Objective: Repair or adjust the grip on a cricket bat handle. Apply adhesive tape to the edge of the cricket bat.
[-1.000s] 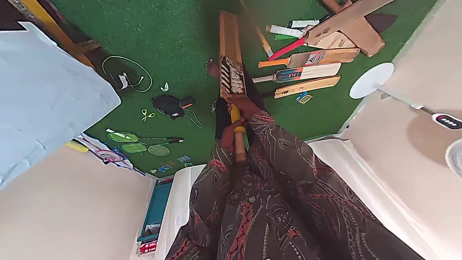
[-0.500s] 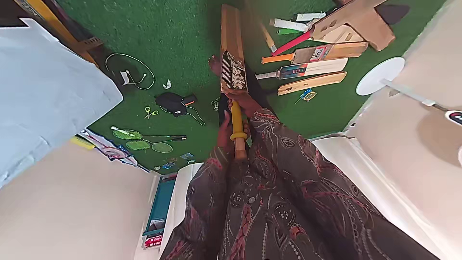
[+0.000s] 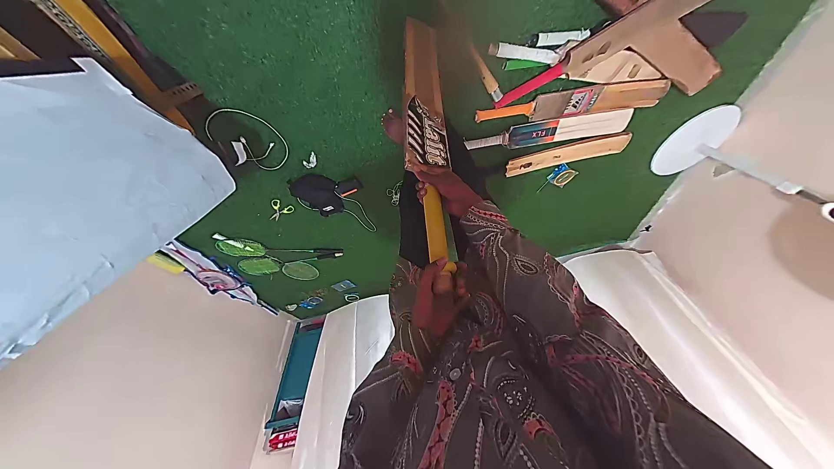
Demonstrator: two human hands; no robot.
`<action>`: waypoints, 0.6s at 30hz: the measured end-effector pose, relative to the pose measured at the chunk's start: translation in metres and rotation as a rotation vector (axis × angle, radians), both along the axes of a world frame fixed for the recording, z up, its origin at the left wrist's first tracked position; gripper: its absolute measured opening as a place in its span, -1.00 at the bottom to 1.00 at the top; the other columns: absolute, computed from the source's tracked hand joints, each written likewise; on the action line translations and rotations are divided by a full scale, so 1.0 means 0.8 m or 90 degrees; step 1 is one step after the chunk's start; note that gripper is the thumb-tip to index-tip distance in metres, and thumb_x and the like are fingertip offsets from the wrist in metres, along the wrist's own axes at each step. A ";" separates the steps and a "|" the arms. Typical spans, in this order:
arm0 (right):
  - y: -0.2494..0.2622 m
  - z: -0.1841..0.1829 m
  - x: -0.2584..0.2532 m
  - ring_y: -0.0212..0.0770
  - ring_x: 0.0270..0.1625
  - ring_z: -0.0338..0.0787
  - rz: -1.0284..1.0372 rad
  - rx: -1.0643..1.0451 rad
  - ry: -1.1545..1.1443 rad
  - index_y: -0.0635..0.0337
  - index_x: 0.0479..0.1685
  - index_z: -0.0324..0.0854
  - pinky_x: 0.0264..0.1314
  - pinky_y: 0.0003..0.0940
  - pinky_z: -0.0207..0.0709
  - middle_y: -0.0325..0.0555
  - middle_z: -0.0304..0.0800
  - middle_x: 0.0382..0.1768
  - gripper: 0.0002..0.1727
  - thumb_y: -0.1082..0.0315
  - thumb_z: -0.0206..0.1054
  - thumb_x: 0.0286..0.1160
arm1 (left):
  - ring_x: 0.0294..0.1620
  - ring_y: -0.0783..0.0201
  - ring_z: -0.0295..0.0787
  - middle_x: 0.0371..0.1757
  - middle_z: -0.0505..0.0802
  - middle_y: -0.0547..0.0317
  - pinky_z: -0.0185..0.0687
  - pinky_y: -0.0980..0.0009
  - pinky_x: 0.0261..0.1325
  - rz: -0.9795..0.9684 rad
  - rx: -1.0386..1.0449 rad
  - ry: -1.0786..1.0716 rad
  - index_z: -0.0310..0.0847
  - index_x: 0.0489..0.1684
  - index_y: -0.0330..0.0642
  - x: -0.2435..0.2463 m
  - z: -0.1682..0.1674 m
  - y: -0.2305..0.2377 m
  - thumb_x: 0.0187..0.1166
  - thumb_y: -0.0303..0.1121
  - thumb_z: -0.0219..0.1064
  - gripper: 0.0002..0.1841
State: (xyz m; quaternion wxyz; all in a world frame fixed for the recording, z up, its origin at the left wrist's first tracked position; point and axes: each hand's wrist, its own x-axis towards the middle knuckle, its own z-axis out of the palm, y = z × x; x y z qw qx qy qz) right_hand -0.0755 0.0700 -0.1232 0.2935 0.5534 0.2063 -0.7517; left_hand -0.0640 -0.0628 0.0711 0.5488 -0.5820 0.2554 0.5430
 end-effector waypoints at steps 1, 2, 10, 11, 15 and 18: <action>0.000 -0.001 0.003 -0.34 -0.49 0.70 0.002 -0.007 0.004 0.19 0.23 0.51 -0.34 -0.44 0.74 -0.24 0.60 -0.44 -0.70 0.17 0.23 0.79 | -0.56 0.40 0.73 -0.46 0.78 0.19 0.74 0.51 -0.46 -0.058 -0.011 -0.003 0.65 -0.01 -0.21 -0.001 0.008 0.002 0.84 -0.11 -0.22 -0.51; -0.001 -0.002 0.006 -0.33 -0.49 0.70 -0.001 -0.009 0.004 0.20 0.25 0.52 -0.34 -0.43 0.74 -0.23 0.61 -0.44 -0.69 0.17 0.24 0.78 | -0.51 0.37 0.77 -0.43 0.81 0.18 0.77 0.46 -0.39 -0.115 -0.017 -0.004 0.67 0.10 -0.20 -0.001 0.015 0.002 0.86 -0.08 -0.24 -0.47; -0.011 -0.001 0.000 -0.34 -0.52 0.68 -0.009 -0.029 -0.038 0.19 0.03 0.53 -0.35 -0.44 0.73 -0.25 0.58 -0.50 -0.80 0.23 0.24 0.77 | 0.45 -0.12 0.71 0.51 0.68 -0.23 0.70 -0.02 0.39 0.046 0.097 -0.020 0.36 0.65 -0.23 0.003 -0.037 -0.032 0.61 0.52 -0.37 0.01; -0.009 0.001 -0.001 -0.33 -0.52 0.68 -0.012 -0.029 -0.053 0.19 0.05 0.54 -0.36 -0.44 0.72 -0.24 0.59 -0.50 -0.79 0.22 0.24 0.77 | 0.30 -0.05 0.80 0.39 0.75 -0.20 0.79 0.07 0.22 0.005 0.082 0.022 0.39 0.60 -0.21 0.000 -0.054 -0.029 0.66 0.47 -0.36 -0.05; 0.002 0.008 0.007 -0.16 -0.31 0.82 -0.015 -0.049 -0.096 0.17 0.27 0.52 -0.22 -0.25 0.79 -0.05 0.75 -0.26 -0.52 -0.08 0.10 0.81 | 0.14 0.33 0.80 0.21 0.83 0.21 0.79 0.24 0.13 -0.255 -0.005 0.282 0.53 0.53 0.15 0.003 -0.131 -0.022 0.76 0.34 -0.18 -0.33; 0.031 0.015 0.017 -0.13 -0.04 0.88 0.178 0.038 -0.058 0.19 0.46 0.49 -0.10 -0.22 0.77 0.04 0.84 0.15 -0.29 -0.25 -0.16 0.84 | 0.03 0.30 0.83 0.14 0.86 0.19 0.80 0.21 0.03 -0.390 -0.059 0.337 0.56 0.48 0.17 0.002 -0.153 0.000 0.71 0.36 -0.04 -0.37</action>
